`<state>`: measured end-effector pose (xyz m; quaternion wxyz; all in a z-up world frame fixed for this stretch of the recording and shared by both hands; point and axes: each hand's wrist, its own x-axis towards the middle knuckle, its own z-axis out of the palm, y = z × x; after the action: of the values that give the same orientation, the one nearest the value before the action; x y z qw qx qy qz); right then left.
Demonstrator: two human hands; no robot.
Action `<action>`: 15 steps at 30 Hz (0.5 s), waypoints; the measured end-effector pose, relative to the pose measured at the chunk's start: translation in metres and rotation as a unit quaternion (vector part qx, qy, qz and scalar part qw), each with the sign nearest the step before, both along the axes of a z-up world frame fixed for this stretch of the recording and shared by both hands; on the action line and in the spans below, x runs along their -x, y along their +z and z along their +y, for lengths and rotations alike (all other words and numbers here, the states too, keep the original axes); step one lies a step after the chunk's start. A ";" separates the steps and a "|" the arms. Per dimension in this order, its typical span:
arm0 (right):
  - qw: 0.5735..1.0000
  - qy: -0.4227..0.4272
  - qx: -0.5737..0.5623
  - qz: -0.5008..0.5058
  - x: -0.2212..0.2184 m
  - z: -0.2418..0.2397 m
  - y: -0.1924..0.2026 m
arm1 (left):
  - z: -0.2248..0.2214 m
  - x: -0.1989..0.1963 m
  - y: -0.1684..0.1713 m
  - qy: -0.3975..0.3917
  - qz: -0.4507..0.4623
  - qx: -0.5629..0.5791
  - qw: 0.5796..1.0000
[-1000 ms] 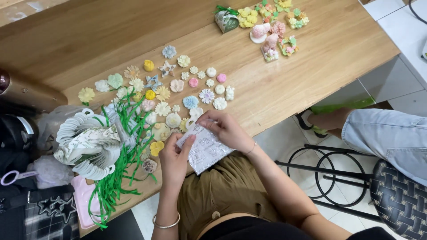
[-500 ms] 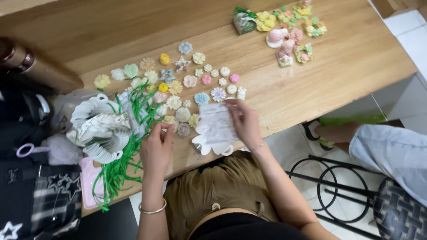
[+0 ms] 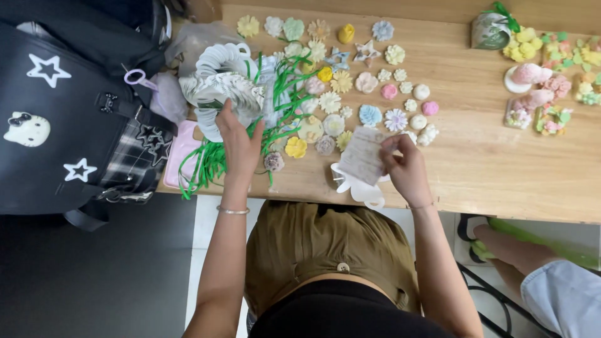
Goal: The person is sorting and examining various wax flower shapes and placing them on a shelf.
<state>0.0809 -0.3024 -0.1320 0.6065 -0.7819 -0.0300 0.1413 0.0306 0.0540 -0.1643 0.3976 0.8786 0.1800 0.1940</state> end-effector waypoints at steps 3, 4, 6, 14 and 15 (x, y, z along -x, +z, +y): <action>0.998 0.059 0.000 0.011 -0.021 0.041 0.022 | 0.004 -0.030 -0.029 0.004 -0.064 -0.023 0.998; 0.998 0.060 0.001 0.013 -0.029 0.054 0.028 | 0.004 -0.037 -0.036 0.006 -0.061 -0.021 0.998; 0.992 0.124 0.004 0.006 -0.044 0.078 0.037 | 0.003 -0.050 -0.052 0.022 -0.106 -0.042 0.993; 0.968 0.251 0.026 -0.006 -0.109 0.149 -0.004 | 0.002 -0.056 -0.041 0.154 0.049 -0.048 0.986; 0.966 0.253 0.037 0.020 -0.114 0.156 -0.009 | 0.004 -0.056 -0.038 0.152 0.069 -0.072 0.983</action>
<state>0.1946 -0.1462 -0.1408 0.5218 -0.7678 -0.2093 0.3072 0.0869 0.0575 -0.2026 0.2858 0.8786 0.3240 0.2035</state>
